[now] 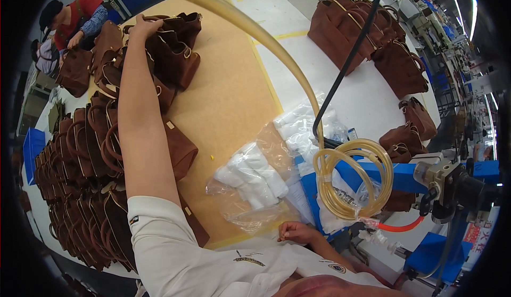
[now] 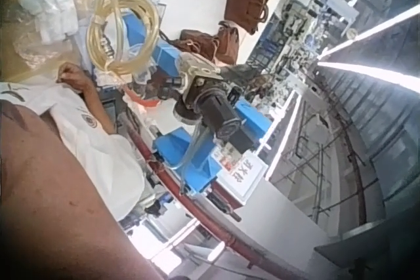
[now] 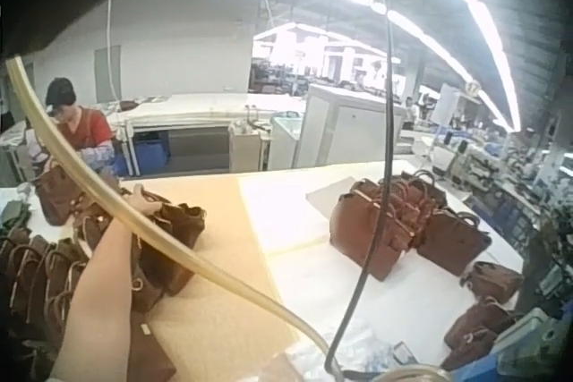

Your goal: The recorder is assembling leather bags by attaching hardware using a mechanical press and manually inspecting/adjusting components.

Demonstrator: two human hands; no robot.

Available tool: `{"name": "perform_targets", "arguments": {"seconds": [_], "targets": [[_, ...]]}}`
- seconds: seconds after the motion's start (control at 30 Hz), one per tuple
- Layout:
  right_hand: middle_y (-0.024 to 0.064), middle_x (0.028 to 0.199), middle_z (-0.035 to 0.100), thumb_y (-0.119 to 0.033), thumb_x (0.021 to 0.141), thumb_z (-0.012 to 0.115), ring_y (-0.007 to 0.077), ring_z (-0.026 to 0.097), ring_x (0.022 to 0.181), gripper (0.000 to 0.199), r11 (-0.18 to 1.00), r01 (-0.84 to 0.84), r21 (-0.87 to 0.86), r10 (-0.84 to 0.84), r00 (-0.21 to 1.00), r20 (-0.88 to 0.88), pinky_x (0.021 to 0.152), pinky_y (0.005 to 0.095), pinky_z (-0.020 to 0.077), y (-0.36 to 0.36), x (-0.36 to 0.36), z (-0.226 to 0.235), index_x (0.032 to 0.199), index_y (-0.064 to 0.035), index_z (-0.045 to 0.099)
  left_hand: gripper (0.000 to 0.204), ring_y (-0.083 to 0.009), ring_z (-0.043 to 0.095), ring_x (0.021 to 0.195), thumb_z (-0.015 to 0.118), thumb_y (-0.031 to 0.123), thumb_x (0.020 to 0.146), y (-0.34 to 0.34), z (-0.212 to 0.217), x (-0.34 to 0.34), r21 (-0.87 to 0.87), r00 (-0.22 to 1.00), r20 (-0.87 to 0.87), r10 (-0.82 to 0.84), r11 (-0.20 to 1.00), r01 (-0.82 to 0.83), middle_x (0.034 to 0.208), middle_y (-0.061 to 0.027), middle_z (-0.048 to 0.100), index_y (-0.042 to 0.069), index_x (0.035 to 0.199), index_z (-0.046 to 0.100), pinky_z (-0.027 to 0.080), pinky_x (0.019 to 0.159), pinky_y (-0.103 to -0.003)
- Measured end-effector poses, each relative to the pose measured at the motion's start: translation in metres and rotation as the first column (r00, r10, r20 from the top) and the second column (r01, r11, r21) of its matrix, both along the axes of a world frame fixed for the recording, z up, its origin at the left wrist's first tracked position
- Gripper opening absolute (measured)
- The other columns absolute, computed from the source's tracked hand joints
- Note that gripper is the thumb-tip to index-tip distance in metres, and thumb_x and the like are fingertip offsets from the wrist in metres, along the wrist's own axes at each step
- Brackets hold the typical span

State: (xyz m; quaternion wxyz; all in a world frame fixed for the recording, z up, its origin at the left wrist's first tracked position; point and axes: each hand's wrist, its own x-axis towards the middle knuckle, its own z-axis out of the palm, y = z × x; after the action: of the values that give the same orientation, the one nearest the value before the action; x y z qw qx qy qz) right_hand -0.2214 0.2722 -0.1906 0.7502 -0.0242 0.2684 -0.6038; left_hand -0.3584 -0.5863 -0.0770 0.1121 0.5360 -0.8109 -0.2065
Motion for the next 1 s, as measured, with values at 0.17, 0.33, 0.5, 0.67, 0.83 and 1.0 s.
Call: {"name": "perform_targets", "arguments": {"seconds": [0.17, 0.33, 0.5, 0.67, 0.83, 1.0], "targets": [[0.0056, 0.092, 0.053, -0.006, 0.091, 0.054, 0.0172, 0.057, 0.090, 0.005, 0.994, -0.038, -0.103, 0.040, 0.999, 0.014, 0.099, 0.0397, 0.0422, 0.003, 0.008, 0.001, 0.095, -0.0033, 0.055, 0.106, -0.0302, 0.051, 0.118, 0.066, 0.053, 0.067, -0.052, 0.052, 0.073, 0.044, 0.897, 0.221, -0.384, 0.922, 0.384, 0.127, -0.0132, 0.055, 0.007, 0.147, 0.014, 0.039, 0.100, -0.038], [0.0039, 0.094, 0.054, -0.003, 0.091, 0.054, 0.0153, 0.058, 0.093, 0.006, 0.994, 0.101, 0.028, -0.101, 0.995, -0.012, 0.100, 0.0393, 0.0422, 0.006, -0.003, -0.010, 0.097, -0.0037, 0.054, 0.092, -0.0320, 0.057, 0.109, 0.072, 0.043, 0.065, 0.102, -0.005, -0.007, 0.059, 0.972, 0.059, -0.227, 0.973, 0.224, 0.114, -0.0173, 0.061, 0.008, 0.138, 0.031, 0.044, 0.094, -0.039], [0.0050, 0.095, 0.055, -0.004, 0.092, 0.053, 0.0159, 0.059, 0.094, 0.005, 0.995, 0.080, -0.053, -0.077, 0.995, 0.062, 0.103, 0.0416, 0.0400, 0.001, 0.000, -0.009, 0.097, -0.0038, 0.054, 0.032, -0.0357, 0.058, 0.105, 0.063, 0.019, 0.076, 0.176, 0.055, 0.019, -0.208, 0.998, 0.063, 0.028, 0.978, -0.014, 0.108, -0.0186, 0.063, 0.015, 0.106, 0.053, 0.046, 0.088, -0.043], [0.0073, 0.092, 0.055, -0.004, 0.092, 0.052, 0.0176, 0.058, 0.093, 0.004, 0.997, 0.059, -0.046, -0.058, 0.998, 0.023, 0.104, 0.0458, 0.0376, -0.005, 0.000, -0.006, 0.095, -0.0042, 0.055, 0.026, -0.0354, 0.060, 0.102, 0.059, 0.013, 0.075, 0.205, 0.049, -0.011, -0.202, 0.975, -0.004, -0.222, 0.955, 0.216, 0.102, -0.0187, 0.065, 0.014, 0.102, 0.057, 0.047, 0.086, -0.041], [0.0056, 0.093, 0.055, -0.002, 0.091, 0.052, 0.0163, 0.059, 0.092, 0.005, 0.995, 0.071, -0.065, -0.068, 0.997, 0.040, 0.104, 0.0429, 0.0400, -0.006, 0.002, -0.008, 0.096, -0.0034, 0.055, 0.026, -0.0356, 0.061, 0.100, 0.057, 0.012, 0.074, 0.277, 0.046, -0.068, -0.207, 0.896, -0.057, -0.440, 0.883, 0.421, 0.101, -0.0192, 0.065, 0.011, 0.100, 0.061, 0.048, 0.086, -0.042], [0.0053, 0.094, 0.055, -0.001, 0.091, 0.053, 0.0163, 0.059, 0.091, 0.007, 0.998, 0.044, -0.043, -0.043, 0.998, 0.034, 0.103, 0.0433, 0.0405, -0.009, 0.004, -0.008, 0.097, -0.0036, 0.054, 0.054, -0.0353, 0.060, 0.102, 0.070, 0.037, 0.071, 0.344, 0.054, -0.101, -0.213, 0.749, -0.144, -0.647, 0.759, 0.615, 0.106, -0.0191, 0.064, 0.011, 0.116, 0.059, 0.048, 0.089, -0.041]]}}
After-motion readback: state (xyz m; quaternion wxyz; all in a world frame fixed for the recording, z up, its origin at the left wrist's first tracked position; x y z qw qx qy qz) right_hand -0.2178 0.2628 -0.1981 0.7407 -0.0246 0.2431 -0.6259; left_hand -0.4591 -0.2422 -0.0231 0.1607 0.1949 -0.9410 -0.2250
